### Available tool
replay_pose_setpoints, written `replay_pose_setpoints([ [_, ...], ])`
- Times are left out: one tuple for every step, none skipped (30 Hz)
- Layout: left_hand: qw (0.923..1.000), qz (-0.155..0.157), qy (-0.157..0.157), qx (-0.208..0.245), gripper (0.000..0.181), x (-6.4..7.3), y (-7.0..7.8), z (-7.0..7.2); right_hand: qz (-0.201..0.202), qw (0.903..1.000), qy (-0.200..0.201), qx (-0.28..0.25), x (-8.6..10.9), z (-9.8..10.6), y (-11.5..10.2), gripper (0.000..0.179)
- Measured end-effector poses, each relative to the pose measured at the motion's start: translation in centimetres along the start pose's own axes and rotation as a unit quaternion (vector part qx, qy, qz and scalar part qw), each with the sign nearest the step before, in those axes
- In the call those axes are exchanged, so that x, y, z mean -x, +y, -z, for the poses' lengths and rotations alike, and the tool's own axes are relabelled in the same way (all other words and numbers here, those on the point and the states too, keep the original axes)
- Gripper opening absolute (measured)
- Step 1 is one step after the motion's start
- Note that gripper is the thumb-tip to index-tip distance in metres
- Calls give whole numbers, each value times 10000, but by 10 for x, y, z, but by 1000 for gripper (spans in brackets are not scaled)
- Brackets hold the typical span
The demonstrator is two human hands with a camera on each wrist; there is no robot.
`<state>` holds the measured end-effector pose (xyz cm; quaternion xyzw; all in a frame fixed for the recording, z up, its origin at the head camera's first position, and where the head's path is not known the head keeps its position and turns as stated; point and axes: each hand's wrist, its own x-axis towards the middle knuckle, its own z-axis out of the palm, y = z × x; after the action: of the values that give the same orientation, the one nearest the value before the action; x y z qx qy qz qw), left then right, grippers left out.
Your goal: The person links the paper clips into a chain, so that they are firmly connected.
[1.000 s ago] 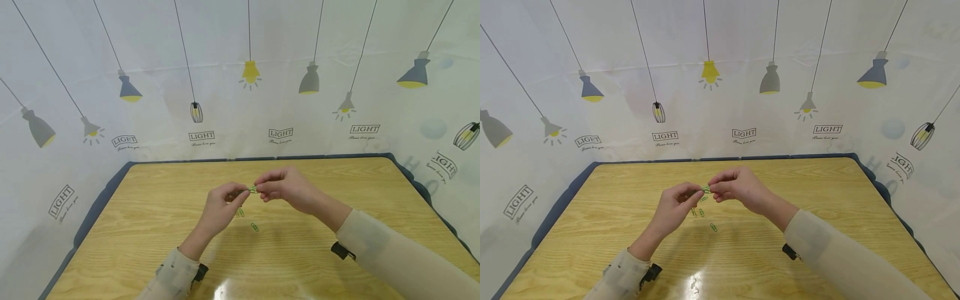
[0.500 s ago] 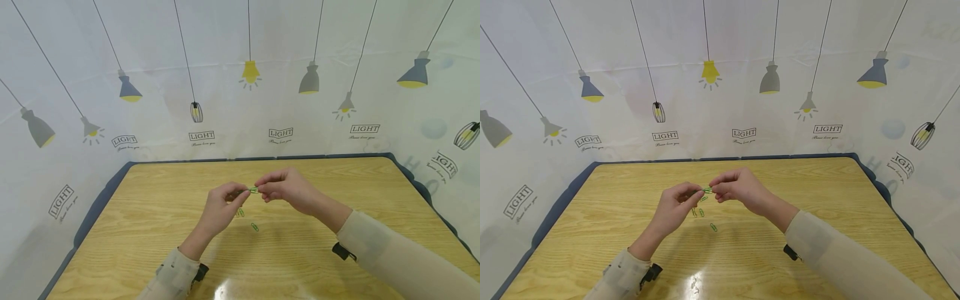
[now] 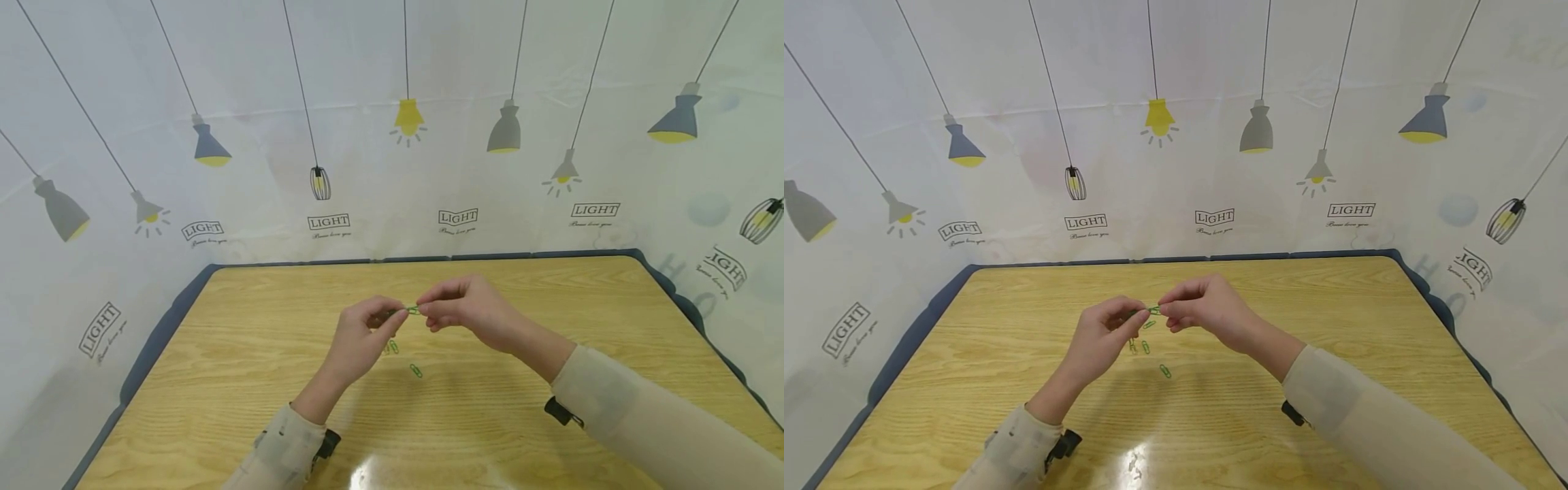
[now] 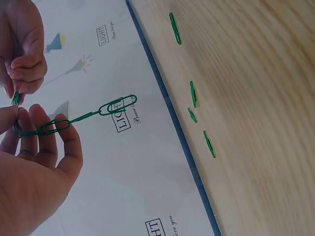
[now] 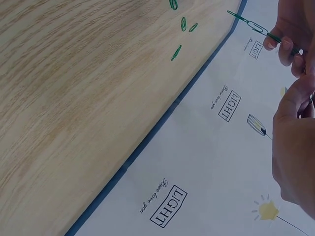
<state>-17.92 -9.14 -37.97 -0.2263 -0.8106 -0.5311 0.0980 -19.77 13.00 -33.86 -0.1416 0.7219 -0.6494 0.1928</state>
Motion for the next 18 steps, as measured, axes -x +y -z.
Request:
replay_pose_setpoints([
  [10000,46,-2,21,15,0,0,0,48,10000,-4,28,1,0,0,24],
  [10000,87,-11,37,16,0,0,0,75,10000,1,49,1,-1,-1,23],
  [9999,133,-25,66,17,0,0,1,109,9999,5,79,2,-1,-1,23],
  [9998,196,-39,89,19,0,0,1,129,9998,17,115,2,-1,-2,22],
  [9996,246,-49,118,20,1,0,2,147,9998,18,146,3,-1,-2,22],
  [9994,307,-64,152,21,1,0,2,175,9997,9,188,3,-1,-2,22],
  [9992,358,-80,182,22,1,0,2,178,9996,21,222,3,-1,-3,21],
  [9989,406,-98,221,23,1,0,3,174,9996,35,242,4,-1,-3,21],
  [9986,452,-110,259,23,1,0,4,162,9995,53,274,4,0,-4,20],
  [9983,500,-112,294,24,1,0,4,157,9994,70,304,4,0,-4,20],
  [9980,542,-104,317,23,1,0,5,181,9993,63,331,4,1,-4,20],
  [9976,597,-98,335,23,1,0,5,184,9992,74,343,4,2,-4,20],
  [9972,641,-85,364,23,1,0,6,171,9992,98,344,5,2,-4,19],
  [9968,685,-76,396,22,1,0,7,176,9991,104,360,5,3,-4,19],
  [9964,729,-76,431,21,1,0,7,187,9990,109,382,5,4,-4,20],
  [9958,777,-84,477,21,1,0,8,197,9989,110,400,5,4,-4,20],
  [9953,810,-105,525,19,1,1,8,205,9989,104,415,6,4,-4,21],
  [9947,835,-133,578,18,1,1,9,183,9989,114,413,6,4,-4,21],
])
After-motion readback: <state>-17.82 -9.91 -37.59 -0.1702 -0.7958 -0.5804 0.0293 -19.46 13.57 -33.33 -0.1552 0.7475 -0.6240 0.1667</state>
